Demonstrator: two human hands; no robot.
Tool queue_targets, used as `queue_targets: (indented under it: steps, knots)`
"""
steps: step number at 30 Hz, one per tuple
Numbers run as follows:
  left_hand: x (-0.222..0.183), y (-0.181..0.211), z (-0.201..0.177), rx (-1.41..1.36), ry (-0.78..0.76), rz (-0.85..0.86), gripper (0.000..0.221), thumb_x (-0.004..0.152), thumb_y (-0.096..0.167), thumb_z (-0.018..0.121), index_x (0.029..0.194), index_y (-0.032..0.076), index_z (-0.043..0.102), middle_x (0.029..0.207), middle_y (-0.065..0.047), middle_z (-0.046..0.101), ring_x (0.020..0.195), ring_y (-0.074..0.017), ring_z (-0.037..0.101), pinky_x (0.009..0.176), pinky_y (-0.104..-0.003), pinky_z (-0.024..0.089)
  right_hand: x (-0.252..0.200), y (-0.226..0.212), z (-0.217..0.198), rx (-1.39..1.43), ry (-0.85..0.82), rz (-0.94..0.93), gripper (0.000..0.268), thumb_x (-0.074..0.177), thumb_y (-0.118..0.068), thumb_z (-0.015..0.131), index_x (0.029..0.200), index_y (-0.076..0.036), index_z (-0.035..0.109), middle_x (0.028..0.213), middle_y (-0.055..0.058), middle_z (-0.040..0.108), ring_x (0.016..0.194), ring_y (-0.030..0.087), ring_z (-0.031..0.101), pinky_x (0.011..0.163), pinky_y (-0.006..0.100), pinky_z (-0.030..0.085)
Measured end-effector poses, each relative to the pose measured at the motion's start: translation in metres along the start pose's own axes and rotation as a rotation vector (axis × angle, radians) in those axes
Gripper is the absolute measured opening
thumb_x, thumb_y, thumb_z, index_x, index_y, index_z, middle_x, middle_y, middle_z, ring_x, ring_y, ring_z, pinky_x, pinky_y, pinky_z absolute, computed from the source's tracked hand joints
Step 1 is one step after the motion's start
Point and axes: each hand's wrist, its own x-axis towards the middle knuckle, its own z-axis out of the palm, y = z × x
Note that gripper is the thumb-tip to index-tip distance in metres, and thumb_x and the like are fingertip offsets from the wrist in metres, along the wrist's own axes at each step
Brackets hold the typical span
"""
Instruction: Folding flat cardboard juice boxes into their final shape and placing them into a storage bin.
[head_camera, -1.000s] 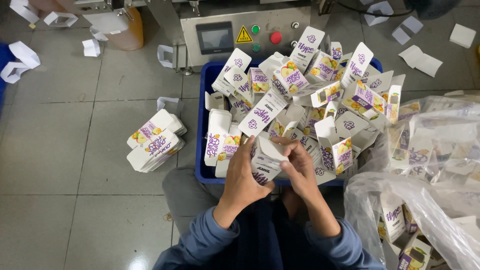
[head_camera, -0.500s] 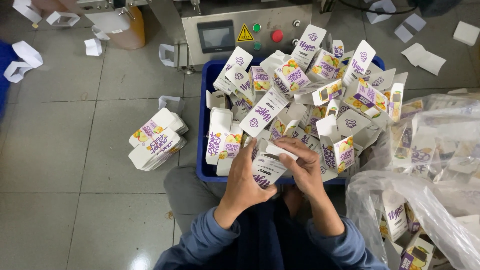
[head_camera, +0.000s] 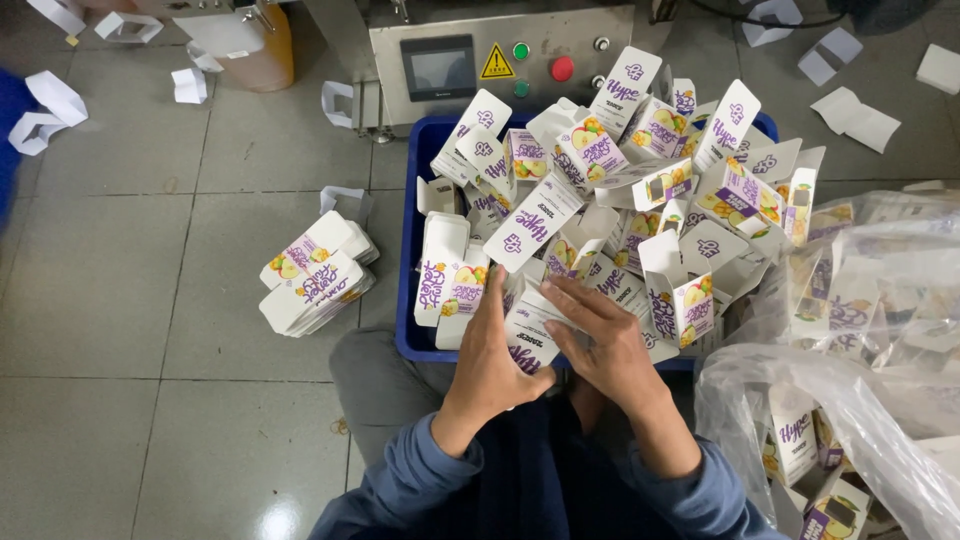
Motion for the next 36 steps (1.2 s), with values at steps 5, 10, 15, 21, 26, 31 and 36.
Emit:
queue_targets:
  steps: [5, 10, 15, 21, 26, 31, 36]
  knots:
    - [0.000, 0.002, 0.002, 0.018, -0.025, 0.019, 0.117, 0.051, 0.026, 0.066, 0.154, -0.008, 0.021, 0.122, -0.036, 0.056, 0.111, -0.0559, 0.058, 0.095, -0.060, 0.044, -0.001, 0.006, 0.000, -0.004, 0.022, -0.049, 0.035, 0.090, -0.016, 0.072, 0.124, -0.010, 0.075, 0.124, 0.020, 0.072, 0.109, 0.046, 0.069, 0.086, 0.053, 0.058]
    - [-0.001, 0.004, 0.002, 0.022, -0.033, 0.036, 0.117, 0.050, 0.027, 0.067, 0.153, -0.007, 0.023, 0.119, -0.033, 0.056, 0.109, -0.0555, 0.059, 0.093, -0.060, 0.045, -0.002, 0.010, 0.014, 0.179, 0.069, -0.010, 0.035, 0.090, -0.014, 0.073, 0.125, -0.009, 0.075, 0.120, 0.020, 0.074, 0.110, 0.044, 0.069, 0.085, 0.051, 0.059]
    - [0.000, 0.006, 0.000, -0.004, -0.078, 0.031, 0.117, 0.051, 0.026, 0.066, 0.154, -0.006, 0.022, 0.118, -0.032, 0.057, 0.109, -0.0537, 0.061, 0.091, -0.062, 0.048, -0.010, 0.016, 0.022, 0.085, 0.051, -0.089, 0.034, 0.092, -0.011, 0.068, 0.125, -0.011, 0.075, 0.130, 0.018, 0.070, 0.121, 0.047, 0.063, 0.095, 0.058, 0.054]
    - [-0.006, -0.006, 0.003, -0.027, -0.040, -0.013, 0.113, 0.055, 0.022, 0.071, 0.152, -0.011, 0.022, 0.119, -0.038, 0.056, 0.110, -0.0587, 0.059, 0.090, -0.063, 0.048, -0.023, 0.014, 0.028, 0.231, -0.001, 0.014, 0.046, 0.102, -0.023, 0.057, 0.146, -0.008, 0.054, 0.159, 0.030, 0.031, 0.135, 0.058, 0.040, 0.104, 0.070, 0.041]
    - [-0.020, -0.039, 0.019, -0.029, -0.026, -0.110, 0.121, 0.054, 0.024, 0.077, 0.155, -0.007, 0.016, 0.128, -0.037, 0.052, 0.117, -0.0582, 0.055, 0.094, -0.063, 0.047, -0.062, 0.038, 0.058, 0.347, 0.067, 0.253, 0.044, 0.097, -0.013, 0.066, 0.140, -0.007, 0.060, 0.144, 0.029, 0.052, 0.131, 0.054, 0.047, 0.100, 0.064, 0.047]
    - [-0.025, -0.052, 0.027, -0.086, -0.062, -0.185, 0.127, 0.055, 0.027, 0.083, 0.156, -0.006, 0.014, 0.141, -0.041, 0.043, 0.124, -0.0589, 0.049, 0.097, -0.064, 0.045, -0.059, 0.045, 0.053, 0.420, 0.060, 0.354, 0.038, 0.091, -0.009, 0.071, 0.129, -0.009, 0.072, 0.133, 0.025, 0.063, 0.122, 0.048, 0.061, 0.090, 0.051, 0.060]
    - [-0.004, -0.088, -0.006, -0.219, -0.075, -0.346, 0.108, 0.076, 0.055, 0.076, 0.157, 0.003, 0.027, 0.150, -0.033, 0.039, 0.129, -0.0506, 0.050, 0.101, -0.061, 0.045, -0.025, 0.060, -0.007, 0.121, 0.114, 0.475, 0.056, 0.094, -0.005, 0.070, 0.145, 0.004, 0.049, 0.122, 0.028, 0.059, 0.094, 0.042, 0.070, 0.077, 0.049, 0.063]
